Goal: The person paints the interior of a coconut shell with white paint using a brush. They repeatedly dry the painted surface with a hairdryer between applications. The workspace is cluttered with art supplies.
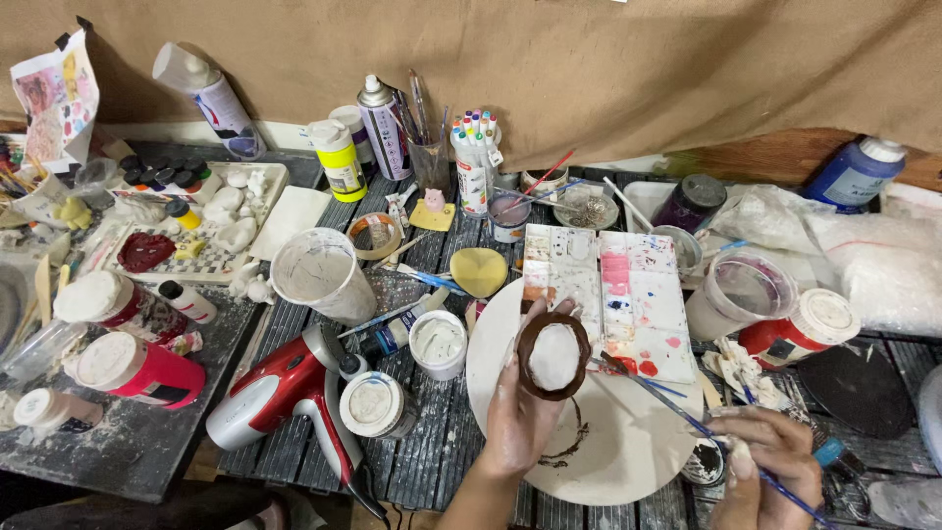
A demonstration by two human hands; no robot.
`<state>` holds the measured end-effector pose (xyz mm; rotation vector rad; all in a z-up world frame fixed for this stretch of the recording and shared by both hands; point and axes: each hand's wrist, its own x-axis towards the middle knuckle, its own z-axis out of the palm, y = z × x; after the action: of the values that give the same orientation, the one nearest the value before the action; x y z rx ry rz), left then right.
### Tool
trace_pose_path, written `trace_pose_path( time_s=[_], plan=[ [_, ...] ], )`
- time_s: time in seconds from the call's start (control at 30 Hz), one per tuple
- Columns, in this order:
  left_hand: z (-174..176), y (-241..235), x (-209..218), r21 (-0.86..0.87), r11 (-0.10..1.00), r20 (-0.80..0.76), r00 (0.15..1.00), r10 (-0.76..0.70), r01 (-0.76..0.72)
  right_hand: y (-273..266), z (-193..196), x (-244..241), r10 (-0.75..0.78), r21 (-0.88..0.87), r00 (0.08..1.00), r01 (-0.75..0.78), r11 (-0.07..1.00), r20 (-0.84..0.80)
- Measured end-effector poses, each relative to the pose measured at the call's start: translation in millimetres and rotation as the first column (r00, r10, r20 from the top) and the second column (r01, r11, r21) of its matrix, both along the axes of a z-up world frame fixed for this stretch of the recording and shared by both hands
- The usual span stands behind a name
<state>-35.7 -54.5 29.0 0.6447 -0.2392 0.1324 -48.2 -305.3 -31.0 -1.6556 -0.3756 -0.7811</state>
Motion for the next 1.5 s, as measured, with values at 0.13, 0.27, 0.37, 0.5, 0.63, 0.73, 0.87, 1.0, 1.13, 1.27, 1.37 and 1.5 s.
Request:
trace_pose_path(
  time_s=[0.13,0.27,0.37,0.5,0.63,0.73,0.87,1.0,1.13,1.27,1.37,1.5],
  plan=[
    [3.4,-3.7,0.3,-0.057,0.998,-0.036,0.999,-0.018,0.015,-6.7,-19.8,-4.1,-0.002,0.050,0.996,-0.003,0.999,0.089],
    [5.1,-1.2,3.9,-0.179,0.975,-0.059,0.988,-0.141,0.129,-15.8,-26.3,1.8,0.027,0.168,0.992,-0.048,0.985,0.124],
    [4.1,4.7,4.1,-0.237,0.931,-0.031,0.956,-0.291,0.276,-27.8,-16.1,8.5,0.100,0.210,0.987,-0.124,0.970,0.122],
    [0.8,7.5,2.7,-0.176,0.926,-0.082,0.932,-0.352,0.334,-27.3,11.5,14.3,0.117,0.155,0.987,-0.133,0.979,0.106],
    [-3.8,7.9,2.5,-0.190,0.905,-0.119,0.906,-0.407,0.382,-20.9,51.8,15.4,0.126,-0.036,0.992,-0.125,0.992,0.027],
    [-9.7,5.7,1.7,-0.228,0.870,-0.104,0.877,-0.468,0.437,-12.4,75.1,19.6,0.218,-0.105,0.975,-0.222,0.969,-0.042],
    [-16.3,5.3,0.4,-0.299,0.817,-0.141,0.824,-0.548,0.493,-10.9,96.0,28.3,0.273,-0.450,0.962,-0.244,0.859,0.000],
    [-17.0,5.5,1.3,-0.315,0.793,-0.163,0.793,-0.587,0.522,-11.9,101.3,33.5,0.292,-0.618,0.954,-0.189,0.763,0.068],
    [-11.9,9.6,-1.4,-0.336,0.746,-0.154,0.747,-0.646,0.576,-12.4,101.1,40.0,0.431,-0.381,0.895,-0.441,0.812,-0.118],
    [-6.5,10.9,-3.2,-0.284,0.732,-0.153,0.724,-0.672,0.619,-15.0,105.7,48.4,0.453,-0.427,0.883,-0.460,0.779,-0.125],
    [-4.5,10.5,-2.4,-0.300,0.706,-0.166,0.694,-0.701,0.642,-13.8,110.9,54.9,0.458,-0.498,0.882,-0.447,0.743,-0.108],
    [-4.4,11.3,0.1,-0.246,0.723,-0.221,0.688,-0.691,0.646,-10.5,116.3,60.4,0.497,-0.522,0.861,-0.473,0.710,-0.105]
  ],
)
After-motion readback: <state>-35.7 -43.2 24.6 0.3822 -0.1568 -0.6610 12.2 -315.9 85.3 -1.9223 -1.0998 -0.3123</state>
